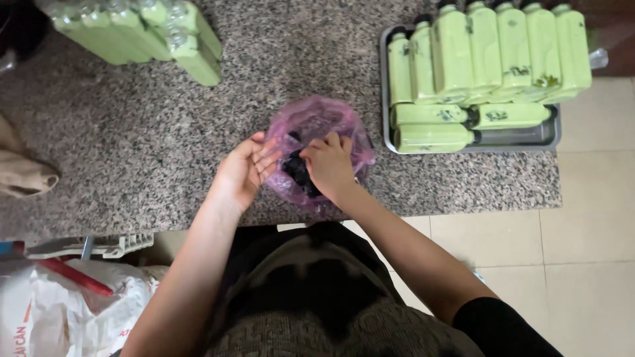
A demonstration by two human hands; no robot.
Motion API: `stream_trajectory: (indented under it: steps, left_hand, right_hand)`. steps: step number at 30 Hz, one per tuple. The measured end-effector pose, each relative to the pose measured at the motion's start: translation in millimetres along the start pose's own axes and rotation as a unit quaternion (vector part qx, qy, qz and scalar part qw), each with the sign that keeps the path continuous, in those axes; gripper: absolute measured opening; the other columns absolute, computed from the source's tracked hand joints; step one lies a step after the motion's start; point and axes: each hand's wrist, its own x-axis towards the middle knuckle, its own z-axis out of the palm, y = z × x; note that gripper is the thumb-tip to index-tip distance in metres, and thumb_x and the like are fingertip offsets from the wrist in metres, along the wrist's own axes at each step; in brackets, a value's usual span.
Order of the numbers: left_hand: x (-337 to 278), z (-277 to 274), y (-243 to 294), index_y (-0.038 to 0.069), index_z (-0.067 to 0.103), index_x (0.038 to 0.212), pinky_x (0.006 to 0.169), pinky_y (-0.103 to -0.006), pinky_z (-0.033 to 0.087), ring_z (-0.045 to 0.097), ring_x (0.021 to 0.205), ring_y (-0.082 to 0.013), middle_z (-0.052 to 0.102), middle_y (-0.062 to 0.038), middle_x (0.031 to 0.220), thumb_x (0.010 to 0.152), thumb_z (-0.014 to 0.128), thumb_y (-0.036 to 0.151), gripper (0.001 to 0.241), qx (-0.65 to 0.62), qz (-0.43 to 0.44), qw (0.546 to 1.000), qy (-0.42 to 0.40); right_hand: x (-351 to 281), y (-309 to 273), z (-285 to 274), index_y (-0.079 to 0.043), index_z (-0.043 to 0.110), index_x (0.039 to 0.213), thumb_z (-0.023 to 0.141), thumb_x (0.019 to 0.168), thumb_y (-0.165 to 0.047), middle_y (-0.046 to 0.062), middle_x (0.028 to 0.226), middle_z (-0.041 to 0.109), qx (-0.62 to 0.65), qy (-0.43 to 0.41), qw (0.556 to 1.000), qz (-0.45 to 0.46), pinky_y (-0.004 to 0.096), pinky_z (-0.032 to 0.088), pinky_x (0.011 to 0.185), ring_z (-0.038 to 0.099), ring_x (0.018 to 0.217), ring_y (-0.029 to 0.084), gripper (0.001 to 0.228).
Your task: Manually placing plastic caps on bottles filled with green liquid and organizing them onto a metal tray.
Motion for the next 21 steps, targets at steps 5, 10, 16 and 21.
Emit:
stream_trajectory:
  steps: [5, 10, 16, 21]
  left_hand:
    - [6.5, -30.6, 0.0, 0.027, 0.06, 0.125, 0.1, -0.0383, 0.051, 0.072, 0.111, -0.0199, 0.077, 0.002, 0.12, 0.087, 0.064, 0.019, 0.039, -0.017, 0.005, 1.0, 0.0]
    - [21.0, -55.0, 18.2, 0.028, 0.064, 0.123, 0.093, -0.0392, 0.054, 0.074, 0.1, -0.019, 0.079, 0.001, 0.113, 0.088, 0.067, 0.021, 0.035, -0.018, 0.009, 1.0, -0.02]
    - [39.9, -77.9, 51.7, 0.015, 0.057, 0.135, 0.083, -0.0367, 0.056, 0.076, 0.096, -0.024, 0.078, -0.006, 0.113, 0.092, 0.061, 0.013, 0.044, 0.024, 0.015, 0.999, -0.034]
    - [133.7, -114.1, 68.3, 0.003, 0.043, 0.148, 0.071, -0.037, 0.051, 0.067, 0.082, -0.0185, 0.067, -0.012, 0.103, 0.093, 0.067, 0.009, 0.06, 0.245, 0.189, 0.951, -0.018]
  right_hand:
    - [7.7, -5.5, 15.4, -0.035, 0.076, 0.103, 0.065, 0.09, -0.054, -0.009, 0.112, 0.069, -0.038, -0.225, 0.97, 0.083, 0.054, 0.022, 0.11, 0.043, 0.119, 0.022, 0.025]
    - [9.6, -23.0, -1.7, -0.025, 0.076, 0.121, 0.068, 0.089, -0.061, -0.003, 0.132, 0.068, -0.07, -0.284, 0.948, 0.123, 0.054, 0.021, 0.11, 0.041, 0.127, 0.024, 0.049]
    - [-6.1, -9.5, -0.7, -0.021, 0.078, 0.115, 0.08, 0.078, -0.057, 0.003, 0.123, 0.072, -0.057, -0.226, 0.955, 0.183, 0.061, 0.024, 0.111, 0.048, 0.125, 0.03, 0.051]
    - [-12.6, -18.0, -45.4, -0.021, 0.065, 0.113, 0.087, 0.077, -0.045, 0.005, 0.114, 0.074, 0.048, -0.097, 0.94, 0.323, 0.058, 0.028, 0.112, 0.057, 0.121, 0.033, 0.049]
